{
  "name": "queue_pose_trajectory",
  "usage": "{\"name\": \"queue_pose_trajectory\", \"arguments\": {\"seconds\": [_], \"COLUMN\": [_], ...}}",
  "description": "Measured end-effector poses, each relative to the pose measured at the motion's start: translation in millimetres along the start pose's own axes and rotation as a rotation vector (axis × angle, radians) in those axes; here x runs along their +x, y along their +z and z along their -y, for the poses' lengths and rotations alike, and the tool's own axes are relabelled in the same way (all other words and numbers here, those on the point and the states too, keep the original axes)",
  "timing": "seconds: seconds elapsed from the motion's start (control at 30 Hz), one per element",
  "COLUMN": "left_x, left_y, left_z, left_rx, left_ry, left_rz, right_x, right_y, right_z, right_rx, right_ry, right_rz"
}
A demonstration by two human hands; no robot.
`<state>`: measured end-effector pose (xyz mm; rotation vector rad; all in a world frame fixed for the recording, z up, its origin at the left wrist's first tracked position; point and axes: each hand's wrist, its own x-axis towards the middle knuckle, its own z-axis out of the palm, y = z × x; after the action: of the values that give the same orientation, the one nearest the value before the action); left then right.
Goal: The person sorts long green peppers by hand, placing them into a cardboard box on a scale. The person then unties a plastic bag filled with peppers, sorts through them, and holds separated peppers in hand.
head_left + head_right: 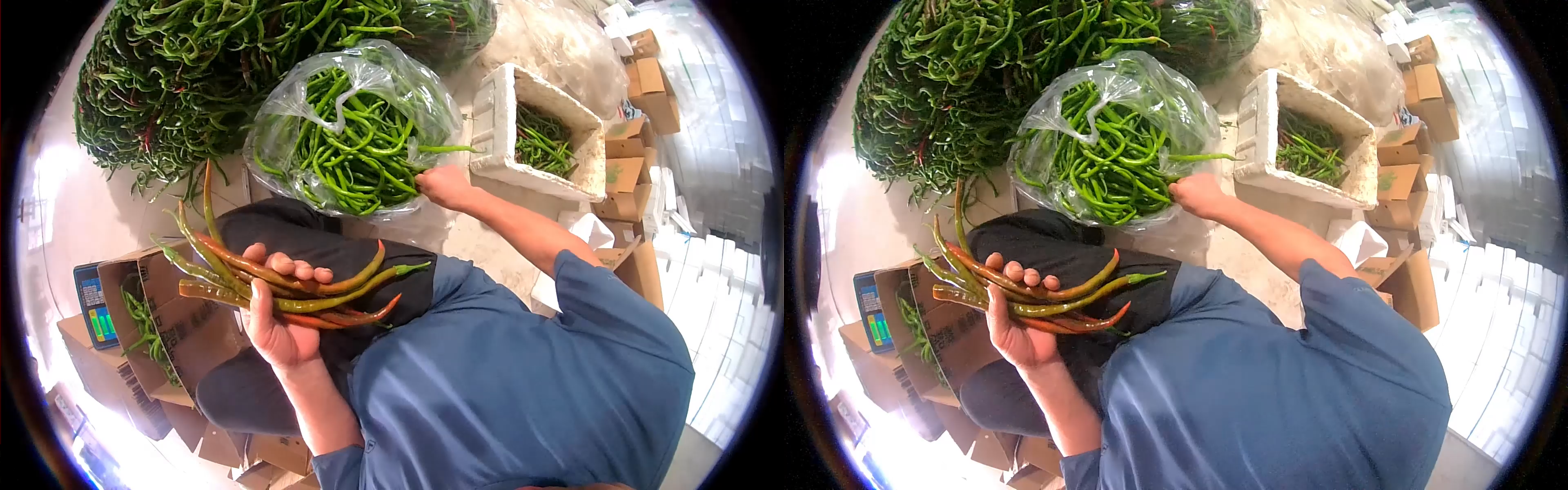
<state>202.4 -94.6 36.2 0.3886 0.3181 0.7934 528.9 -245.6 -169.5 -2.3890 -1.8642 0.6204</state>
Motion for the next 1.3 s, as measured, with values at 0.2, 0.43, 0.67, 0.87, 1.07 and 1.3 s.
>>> {"name": "queue_pose_trajectory", "arguments": {"seconds": [0.2,0.43,0.67,0.87,1.07,1.3], "left_x": [1.2,-1.0,-3.0,-1.2,2.1,4.5], "left_y": [1.4,-1.4,-4.1,-5.4,-4.0,-0.6], "left_z": [-1.9,0.2,-1.7,-1.3,1.2,3.3], "left_rx": [0.042,0.032,0.032,0.017,0.064,0.108], "left_ry": [-0.012,0.008,0.009,0.003,0.01,0.006], "left_rz": [-0.012,0.009,0.022,0.017,0.067,0.063], "right_x": [18.0,18.3,-9.8,-25.2,-30.9,-44.6], "right_y": [-28.9,-22.9,8.0,42.9,29.2,45.0], "right_z": [-2.5,15.0,-4.5,-18.5,5.1,15.8], "right_rx": [0.126,0.012,0.281,0.319,0.891,0.639], "right_ry": [0.09,0.263,0.349,0.236,0.591,0.409], "right_rz": [0.204,0.408,0.246,-0.025,0.098,-0.051]}}
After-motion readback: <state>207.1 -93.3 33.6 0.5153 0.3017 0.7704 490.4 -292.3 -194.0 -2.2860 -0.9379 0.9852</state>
